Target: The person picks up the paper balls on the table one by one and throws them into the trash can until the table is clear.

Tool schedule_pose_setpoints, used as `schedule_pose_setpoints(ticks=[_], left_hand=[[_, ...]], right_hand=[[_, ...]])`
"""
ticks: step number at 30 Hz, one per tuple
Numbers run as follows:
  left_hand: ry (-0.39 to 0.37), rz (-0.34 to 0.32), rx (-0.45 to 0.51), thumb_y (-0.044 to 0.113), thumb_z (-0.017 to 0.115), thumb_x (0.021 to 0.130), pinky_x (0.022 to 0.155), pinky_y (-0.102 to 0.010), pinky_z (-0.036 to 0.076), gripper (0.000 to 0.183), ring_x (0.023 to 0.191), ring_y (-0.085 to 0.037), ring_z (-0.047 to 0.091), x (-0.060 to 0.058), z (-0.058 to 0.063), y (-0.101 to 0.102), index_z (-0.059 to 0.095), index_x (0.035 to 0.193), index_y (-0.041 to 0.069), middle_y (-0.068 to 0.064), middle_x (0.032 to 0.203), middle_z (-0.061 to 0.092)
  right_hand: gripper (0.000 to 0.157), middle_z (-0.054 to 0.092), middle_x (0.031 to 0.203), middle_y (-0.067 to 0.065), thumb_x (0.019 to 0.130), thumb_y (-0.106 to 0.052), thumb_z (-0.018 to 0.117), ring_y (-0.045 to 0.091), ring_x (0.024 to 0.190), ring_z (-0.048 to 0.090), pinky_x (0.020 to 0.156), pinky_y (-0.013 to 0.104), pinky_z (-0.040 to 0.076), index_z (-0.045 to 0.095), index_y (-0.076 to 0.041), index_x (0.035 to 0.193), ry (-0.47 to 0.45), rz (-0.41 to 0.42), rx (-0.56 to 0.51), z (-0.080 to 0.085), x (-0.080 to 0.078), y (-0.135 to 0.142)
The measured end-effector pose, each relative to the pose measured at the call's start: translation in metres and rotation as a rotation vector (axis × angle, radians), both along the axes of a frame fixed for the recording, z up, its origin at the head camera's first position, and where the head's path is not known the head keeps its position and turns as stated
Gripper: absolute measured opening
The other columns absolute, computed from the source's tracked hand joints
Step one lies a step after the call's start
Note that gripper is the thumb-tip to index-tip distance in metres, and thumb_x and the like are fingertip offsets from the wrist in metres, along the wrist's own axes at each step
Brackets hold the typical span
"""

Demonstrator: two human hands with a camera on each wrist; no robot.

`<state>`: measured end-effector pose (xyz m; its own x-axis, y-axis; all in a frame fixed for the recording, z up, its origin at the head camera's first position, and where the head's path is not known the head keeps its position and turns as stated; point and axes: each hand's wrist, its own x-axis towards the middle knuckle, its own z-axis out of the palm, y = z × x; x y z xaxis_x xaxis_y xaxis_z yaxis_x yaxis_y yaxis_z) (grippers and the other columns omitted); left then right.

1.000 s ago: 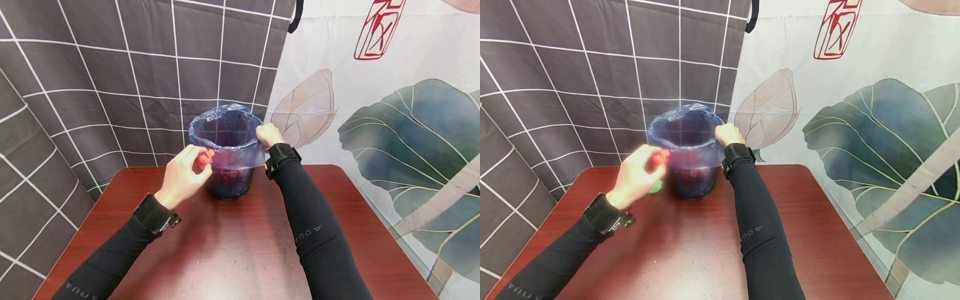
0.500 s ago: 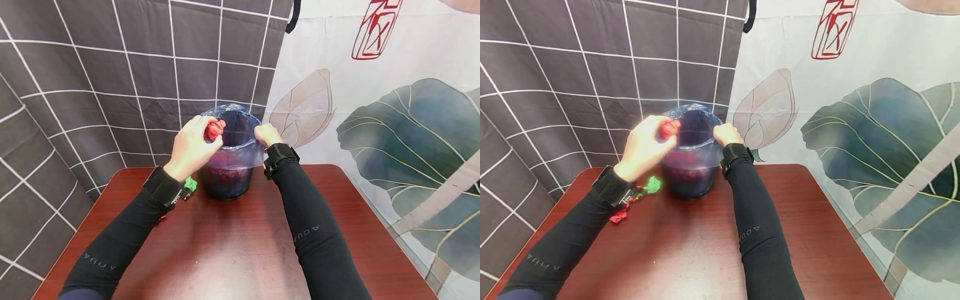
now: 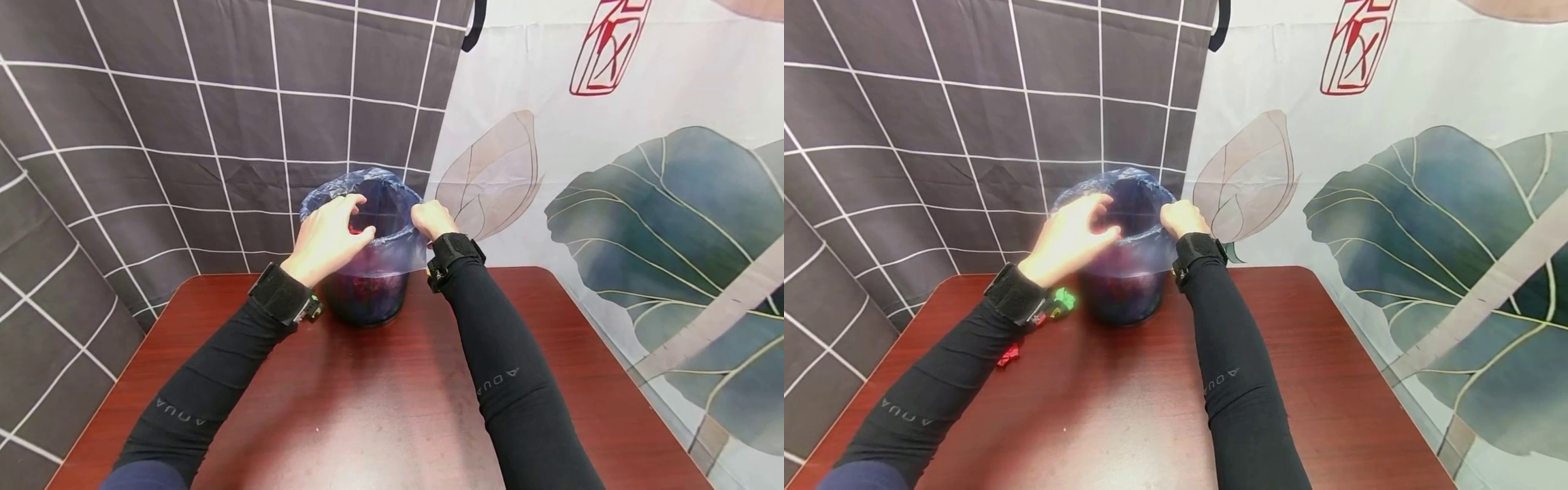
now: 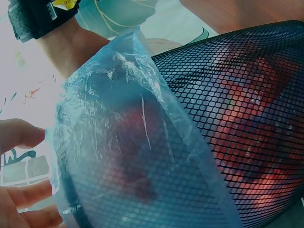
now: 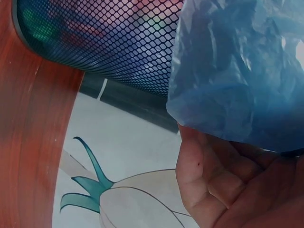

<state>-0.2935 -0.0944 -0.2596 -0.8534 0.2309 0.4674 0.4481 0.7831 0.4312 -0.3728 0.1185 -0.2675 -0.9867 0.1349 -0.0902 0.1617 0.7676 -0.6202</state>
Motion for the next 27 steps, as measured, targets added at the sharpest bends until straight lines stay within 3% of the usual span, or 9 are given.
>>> schedule_pose_setpoints(ticks=[8, 17, 20, 27], left_hand=[[0.060, 0.050, 0.028, 0.037, 0.062, 0.090, 0.097, -0.048, 0.048, 0.044, 0.115, -0.026, 0.060, 0.010, -0.005, -0.012, 0.064, 0.128, 0.015, -0.006, 0.119, 0.068], [0.173, 0.095, 0.100, 0.030, 0.063, 0.090, 0.091, -0.049, 0.050, 0.036, 0.109, -0.028, 0.058, 0.032, -0.022, -0.038, 0.068, 0.121, 0.012, -0.008, 0.114, 0.069], [0.153, 0.127, 0.088, 0.030, 0.063, 0.090, 0.092, -0.050, 0.049, 0.036, 0.111, -0.029, 0.057, 0.038, -0.029, -0.051, 0.068, 0.121, 0.012, -0.009, 0.115, 0.068], [0.029, 0.201, 0.027, 0.029, 0.060, 0.092, 0.095, -0.053, 0.046, 0.036, 0.115, -0.033, 0.055, 0.046, -0.055, -0.089, 0.067, 0.122, 0.011, -0.012, 0.122, 0.065]], right_hand=[[0.055, 0.056, 0.136, 0.023, 0.097, -0.029, 0.031, 0.040, 0.106, 0.063, 0.056, 0.041, 0.059, 0.055, 0.001, 0.137, 0.000, 0.004, 0.005, 0.003, 0.000, -0.003], [0.055, 0.056, 0.135, 0.023, 0.097, -0.029, 0.031, 0.039, 0.108, 0.062, 0.055, 0.041, 0.059, 0.055, 0.002, 0.135, -0.009, 0.008, 0.015, -0.002, -0.006, 0.000], [0.055, 0.056, 0.134, 0.023, 0.097, -0.029, 0.031, 0.038, 0.109, 0.061, 0.057, 0.042, 0.059, 0.055, 0.002, 0.135, -0.005, 0.006, 0.008, -0.001, -0.004, 0.001], [0.054, 0.058, 0.131, 0.024, 0.097, -0.028, 0.031, 0.040, 0.105, 0.063, 0.055, 0.041, 0.059, 0.056, 0.004, 0.133, 0.007, 0.010, 0.009, 0.001, 0.000, 0.000]])
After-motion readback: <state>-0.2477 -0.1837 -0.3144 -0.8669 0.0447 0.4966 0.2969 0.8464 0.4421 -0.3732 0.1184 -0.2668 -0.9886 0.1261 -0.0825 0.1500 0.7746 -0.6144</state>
